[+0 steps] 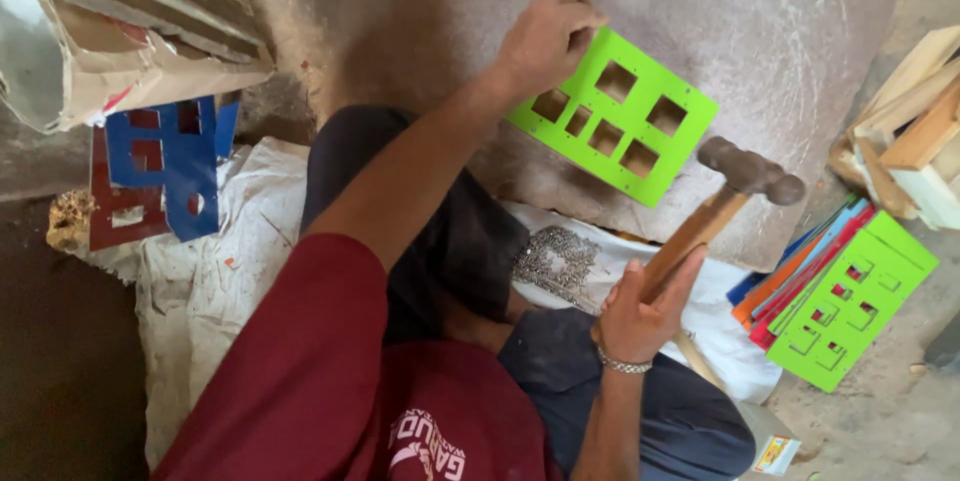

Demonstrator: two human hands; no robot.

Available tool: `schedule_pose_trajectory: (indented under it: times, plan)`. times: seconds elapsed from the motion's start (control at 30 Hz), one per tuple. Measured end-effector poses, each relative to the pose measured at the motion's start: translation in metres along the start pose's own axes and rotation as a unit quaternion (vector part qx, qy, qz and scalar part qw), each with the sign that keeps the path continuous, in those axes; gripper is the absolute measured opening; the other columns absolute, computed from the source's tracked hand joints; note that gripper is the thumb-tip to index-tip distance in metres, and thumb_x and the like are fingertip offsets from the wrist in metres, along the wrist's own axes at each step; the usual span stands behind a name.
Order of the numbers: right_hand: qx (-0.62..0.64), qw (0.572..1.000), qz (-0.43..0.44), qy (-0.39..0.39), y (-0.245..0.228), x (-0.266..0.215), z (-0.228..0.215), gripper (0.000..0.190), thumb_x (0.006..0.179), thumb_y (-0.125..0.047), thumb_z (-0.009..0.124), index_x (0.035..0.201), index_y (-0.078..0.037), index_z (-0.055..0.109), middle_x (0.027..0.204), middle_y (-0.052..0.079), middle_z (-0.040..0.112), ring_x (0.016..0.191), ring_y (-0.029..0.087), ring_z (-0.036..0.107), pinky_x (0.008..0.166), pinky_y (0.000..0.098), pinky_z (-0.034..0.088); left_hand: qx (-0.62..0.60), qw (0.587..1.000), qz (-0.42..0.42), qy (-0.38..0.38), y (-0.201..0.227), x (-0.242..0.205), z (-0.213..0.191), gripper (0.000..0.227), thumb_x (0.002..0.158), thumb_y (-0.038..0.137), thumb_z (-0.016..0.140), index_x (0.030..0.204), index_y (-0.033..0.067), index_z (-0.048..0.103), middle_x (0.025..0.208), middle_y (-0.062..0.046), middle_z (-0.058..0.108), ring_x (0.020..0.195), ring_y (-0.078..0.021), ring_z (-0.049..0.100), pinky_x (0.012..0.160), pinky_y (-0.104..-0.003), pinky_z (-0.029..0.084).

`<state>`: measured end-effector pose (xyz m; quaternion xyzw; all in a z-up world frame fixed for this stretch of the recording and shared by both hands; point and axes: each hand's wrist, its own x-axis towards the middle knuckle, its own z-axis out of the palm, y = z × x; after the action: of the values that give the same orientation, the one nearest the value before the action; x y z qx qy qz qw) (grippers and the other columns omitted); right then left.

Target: The person sits on the floor and uses a hammer to drive nails into green plastic templates placed over wooden box frames. They repeatedly pick up nails, position them, and hammer them in, then flip the frames to continue nailing.

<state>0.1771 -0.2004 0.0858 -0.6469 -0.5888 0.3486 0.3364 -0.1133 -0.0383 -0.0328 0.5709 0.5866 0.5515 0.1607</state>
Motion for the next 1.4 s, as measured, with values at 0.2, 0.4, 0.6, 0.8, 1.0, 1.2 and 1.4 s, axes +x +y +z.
schedule_pose_trajectory:
  times: [0.2, 0.4, 0.6, 0.8, 1.0, 1.2, 1.4]
  plan:
    - [-0.094, 0.979, -0.143, -0.115, -0.032, 0.026, 0.029, 0.065, 0.099, -0.005, 0.065, 0.158, 0.001, 0.038, 0.161, 0.023, 0.047, 0.148, 0.032, 0.048, 0.120, 0.0373, 0.039, -0.023, 0.999, 0.014, 0.027, -0.004, 0.002, -0.001, 0.020, 0.084, -0.004, 0.068, 0.097, 0.0074, 0.077, 0.098, -0.010, 0.070, 0.093, -0.0316, 0.068, 0.079, -0.041, 0.055]
    - [-0.114, 0.969, -0.186, -0.116, -0.057, 0.050, 0.065, 0.063, 0.102, -0.004, 0.064, 0.159, 0.001, 0.037, 0.161, 0.022, 0.047, 0.148, 0.032, 0.050, 0.118, 0.0355, 0.043, -0.010, 1.000, -0.002, 0.003, -0.007, -0.001, 0.000, 0.035, 0.089, -0.002, 0.069, 0.122, 0.0088, 0.068, 0.088, -0.007, 0.068, 0.087, -0.0294, 0.068, 0.098, -0.046, 0.052]
    - [-0.123, 0.966, -0.162, -0.161, -0.061, 0.072, 0.086, 0.067, 0.098, -0.003, 0.064, 0.160, -0.005, 0.038, 0.160, 0.016, 0.051, 0.141, 0.026, 0.058, 0.111, 0.0344, 0.048, -0.059, 0.996, -0.069, 0.016, -0.005, 0.000, -0.002, 0.058, 0.091, 0.002, 0.070, 0.141, 0.0072, 0.041, 0.094, -0.006, 0.072, 0.097, -0.0281, 0.071, 0.087, -0.042, 0.055]
    - [-0.148, 0.957, -0.186, -0.166, -0.063, 0.078, 0.088, 0.066, 0.099, -0.001, 0.064, 0.159, -0.006, 0.039, 0.158, 0.017, 0.051, 0.139, 0.028, 0.059, 0.110, 0.0360, 0.049, -0.071, 0.993, -0.094, 0.011, -0.005, 0.003, 0.000, 0.061, 0.091, 0.000, 0.070, 0.141, 0.0062, 0.036, 0.092, -0.006, 0.073, 0.093, -0.0266, 0.073, 0.085, -0.042, 0.057]
    - [-0.140, 0.956, -0.215, -0.139, -0.068, 0.074, 0.090, 0.065, 0.103, -0.001, 0.063, 0.162, -0.009, 0.038, 0.158, 0.017, 0.052, 0.138, 0.029, 0.062, 0.110, 0.0364, 0.053, -0.085, 0.988, -0.127, -0.004, -0.013, -0.001, 0.005, 0.061, 0.092, 0.000, 0.068, 0.142, 0.0040, 0.034, 0.090, -0.006, 0.073, 0.089, -0.0216, 0.075, 0.083, -0.038, 0.059]
    - [-0.156, 0.965, -0.147, -0.153, -0.066, 0.079, 0.088, 0.067, 0.098, -0.002, 0.065, 0.160, -0.008, 0.039, 0.156, 0.016, 0.054, 0.133, 0.028, 0.063, 0.104, 0.0357, 0.053, -0.065, 0.990, -0.123, -0.006, -0.015, 0.005, 0.007, 0.060, 0.093, 0.000, 0.070, 0.141, 0.0024, 0.033, 0.091, -0.007, 0.071, 0.087, -0.0218, 0.074, 0.078, -0.036, 0.060]
    - [-0.116, 0.964, -0.198, -0.134, -0.063, 0.069, 0.084, 0.066, 0.101, 0.000, 0.064, 0.161, -0.005, 0.038, 0.161, 0.017, 0.050, 0.143, 0.030, 0.058, 0.111, 0.0367, 0.050, -0.110, 0.987, -0.116, 0.021, -0.006, 0.002, -0.001, 0.061, 0.090, -0.003, 0.069, 0.140, 0.0022, 0.035, 0.088, -0.008, 0.074, 0.086, -0.0241, 0.076, 0.080, -0.039, 0.058]
